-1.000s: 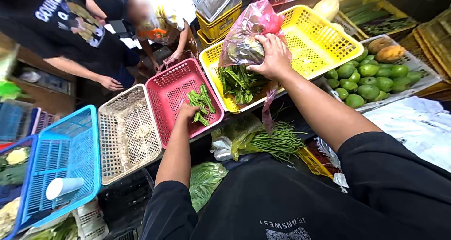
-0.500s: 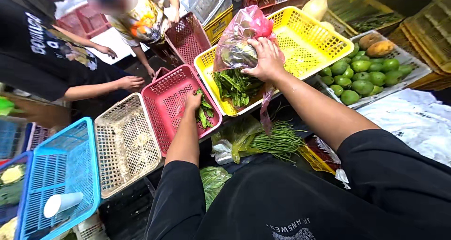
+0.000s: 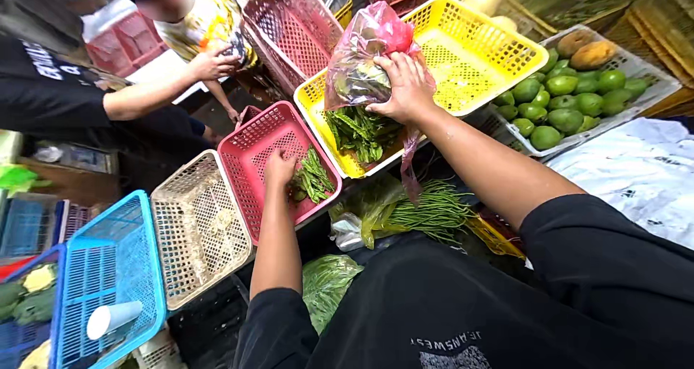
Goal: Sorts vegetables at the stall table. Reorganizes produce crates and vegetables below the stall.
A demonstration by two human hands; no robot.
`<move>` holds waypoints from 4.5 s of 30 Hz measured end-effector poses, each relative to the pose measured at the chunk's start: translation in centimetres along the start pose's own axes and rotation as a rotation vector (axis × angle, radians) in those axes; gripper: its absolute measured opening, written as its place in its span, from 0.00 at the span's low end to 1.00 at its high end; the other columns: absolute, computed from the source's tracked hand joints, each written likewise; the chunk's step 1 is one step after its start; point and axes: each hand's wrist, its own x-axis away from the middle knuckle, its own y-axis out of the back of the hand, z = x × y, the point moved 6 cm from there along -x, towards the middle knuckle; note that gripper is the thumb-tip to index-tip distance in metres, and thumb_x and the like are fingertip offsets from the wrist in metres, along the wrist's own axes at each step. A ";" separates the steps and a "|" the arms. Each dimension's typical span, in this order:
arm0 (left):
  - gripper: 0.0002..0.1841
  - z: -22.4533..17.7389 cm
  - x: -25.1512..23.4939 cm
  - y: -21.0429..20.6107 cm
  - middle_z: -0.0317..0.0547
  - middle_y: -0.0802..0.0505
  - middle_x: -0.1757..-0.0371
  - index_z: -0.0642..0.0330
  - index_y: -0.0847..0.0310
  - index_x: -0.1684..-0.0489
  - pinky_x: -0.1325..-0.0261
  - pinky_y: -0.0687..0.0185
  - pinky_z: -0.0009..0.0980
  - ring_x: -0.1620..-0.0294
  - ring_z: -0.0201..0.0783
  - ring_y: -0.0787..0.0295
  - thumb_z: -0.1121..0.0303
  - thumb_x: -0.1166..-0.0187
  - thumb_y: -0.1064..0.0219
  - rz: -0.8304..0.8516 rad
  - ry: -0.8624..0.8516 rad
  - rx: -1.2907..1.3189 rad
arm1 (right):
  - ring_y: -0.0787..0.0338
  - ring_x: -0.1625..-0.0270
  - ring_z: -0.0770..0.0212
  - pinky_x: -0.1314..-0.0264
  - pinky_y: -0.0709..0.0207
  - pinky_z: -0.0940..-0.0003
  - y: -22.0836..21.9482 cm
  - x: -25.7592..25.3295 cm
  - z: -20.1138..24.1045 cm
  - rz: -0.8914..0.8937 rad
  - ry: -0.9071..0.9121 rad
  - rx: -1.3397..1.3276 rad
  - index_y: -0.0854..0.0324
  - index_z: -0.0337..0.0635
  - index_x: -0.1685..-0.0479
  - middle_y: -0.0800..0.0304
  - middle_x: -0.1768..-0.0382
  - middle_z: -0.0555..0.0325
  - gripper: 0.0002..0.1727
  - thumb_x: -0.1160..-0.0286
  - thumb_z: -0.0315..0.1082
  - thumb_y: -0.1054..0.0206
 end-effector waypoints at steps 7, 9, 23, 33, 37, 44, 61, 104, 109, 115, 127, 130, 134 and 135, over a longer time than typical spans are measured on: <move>0.39 1.8 4.4 -4.0 0.68 0.11 0.35 0.62 0.23 0.23 0.26 0.28 0.69 0.30 0.65 0.16 0.39 0.25 0.29 0.256 0.127 -0.037 | 0.43 0.09 0.38 0.11 0.52 0.31 0.3 -0.2 0.2 0.013 0.035 0.011 0.43 0.62 0.08 0.40 0.11 0.43 0.64 0.54 0.76 0.24; 0.41 1.9 4.4 -4.4 0.65 0.11 0.34 0.60 0.31 0.17 0.26 0.26 0.66 0.30 0.63 0.16 0.43 0.24 0.28 0.232 0.112 0.038 | 0.40 0.10 0.37 0.14 0.47 0.31 0.6 -0.5 0.0 0.015 0.048 0.015 0.41 0.61 0.08 0.37 0.13 0.42 0.64 0.55 0.76 0.24; 0.45 -16.7 6.7 -6.1 0.65 0.24 0.18 0.61 0.42 0.10 0.21 0.28 0.63 0.19 0.61 0.26 0.42 0.21 0.31 -0.150 -0.030 0.457 | 0.18 0.34 0.28 0.37 0.24 0.27 2.9 -2.0 0.7 0.162 -0.054 0.062 0.38 0.54 0.10 0.27 0.25 0.29 0.54 0.36 0.76 0.33; 0.47 -17.5 3.3 -9.7 0.64 0.23 0.20 0.61 0.35 0.16 0.23 0.25 0.58 0.22 0.58 0.23 0.39 0.29 0.24 -0.382 0.075 0.612 | 0.15 0.38 0.30 0.45 0.22 0.30 3.1 -3.1 0.4 0.190 -0.053 0.075 0.30 0.45 0.20 0.23 0.31 0.30 0.47 0.34 0.70 0.34; 0.48 -16.9 4.2 -10.0 0.66 0.18 0.29 0.62 0.40 0.15 0.32 0.18 0.56 0.34 0.57 0.16 0.46 0.32 0.19 -0.398 0.082 0.763 | 0.49 0.08 0.32 0.16 0.52 0.22 3.3 -2.6 1.1 0.084 0.102 0.080 0.26 0.43 0.22 0.38 0.14 0.35 0.51 0.44 0.70 0.26; 0.50 -17.1 2.3 -10.8 0.66 0.14 0.37 0.60 0.44 0.13 0.36 0.15 0.56 0.39 0.57 0.13 0.52 0.34 0.16 -0.246 0.066 0.941 | 0.37 0.14 0.29 0.28 0.32 0.25 2.3 -3.7 2.8 0.187 0.060 0.113 0.40 0.46 0.09 0.38 0.15 0.32 0.67 0.55 0.72 0.19; 0.43 -15.3 4.9 -9.7 0.64 0.10 0.41 0.50 0.38 0.16 0.44 0.15 0.62 0.42 0.61 0.11 0.60 0.35 0.20 -0.341 -0.006 0.807 | 0.20 0.27 0.34 0.33 0.24 0.32 1.2 -5.2 1.6 -0.001 -0.244 0.030 0.27 0.46 0.22 0.21 0.30 0.35 0.49 0.39 0.72 0.29; 0.15 7.1 9.0 0.6 0.51 0.06 0.45 0.51 0.09 0.45 0.35 0.18 0.64 0.40 0.55 0.10 0.62 0.29 0.21 0.176 -0.134 -0.241 | 0.21 0.25 0.35 0.32 0.26 0.32 0.3 -3.2 1.7 -0.127 -0.212 0.114 0.29 0.46 0.21 0.22 0.28 0.36 0.51 0.42 0.72 0.34; 0.09 9.0 6.9 -2.9 0.49 0.06 0.65 0.51 0.08 0.67 0.52 0.16 0.65 0.57 0.54 0.08 0.57 0.33 0.23 0.373 -0.104 -0.374 | 0.20 0.26 0.36 0.33 0.25 0.34 0.1 -3.2 1.8 -0.147 -0.207 0.114 0.28 0.46 0.21 0.20 0.30 0.38 0.51 0.44 0.73 0.34; 0.09 6.5 8.7 2.3 0.52 0.07 0.66 0.59 0.10 0.66 0.51 0.15 0.61 0.61 0.51 0.09 0.63 0.22 0.29 0.262 -0.200 -0.054 | 0.20 0.27 0.34 0.36 0.24 0.31 0.3 -3.1 1.8 -0.142 -0.200 0.094 0.27 0.44 0.22 0.21 0.30 0.37 0.50 0.43 0.71 0.32; 0.40 8.7 3.1 -2.9 0.70 0.13 0.34 0.63 0.32 0.18 0.29 0.23 0.69 0.31 0.66 0.15 0.50 0.27 0.25 0.161 0.253 0.082 | 0.20 0.26 0.36 0.36 0.24 0.33 0.1 -3.1 1.6 -0.153 -0.193 0.072 0.27 0.45 0.22 0.20 0.30 0.38 0.51 0.44 0.72 0.33; 0.37 7.8 4.8 -1.5 0.70 0.11 0.37 0.67 0.26 0.24 0.29 0.24 0.68 0.33 0.66 0.14 0.46 0.24 0.28 0.146 0.265 0.098 | 0.21 0.26 0.36 0.35 0.24 0.33 0.2 -3.3 1.7 -0.155 -0.179 0.063 0.27 0.44 0.22 0.20 0.30 0.37 0.51 0.43 0.71 0.33; 0.26 4.0 6.1 1.8 0.68 0.10 0.38 0.64 0.17 0.32 0.32 0.23 0.70 0.34 0.66 0.14 0.54 0.21 0.32 -0.089 0.273 -0.105 | 0.21 0.25 0.36 0.35 0.23 0.36 0.0 -3.0 1.9 -0.153 -0.163 0.060 0.27 0.43 0.22 0.21 0.30 0.38 0.50 0.42 0.71 0.33; 0.22 3.0 6.0 1.6 0.66 0.08 0.42 0.63 0.13 0.40 0.35 0.22 0.70 0.37 0.66 0.12 0.54 0.22 0.31 -0.074 0.269 -0.131 | 0.20 0.26 0.36 0.35 0.22 0.36 0.1 -3.1 2.1 -0.158 -0.154 0.054 0.26 0.43 0.23 0.20 0.30 0.37 0.50 0.42 0.71 0.33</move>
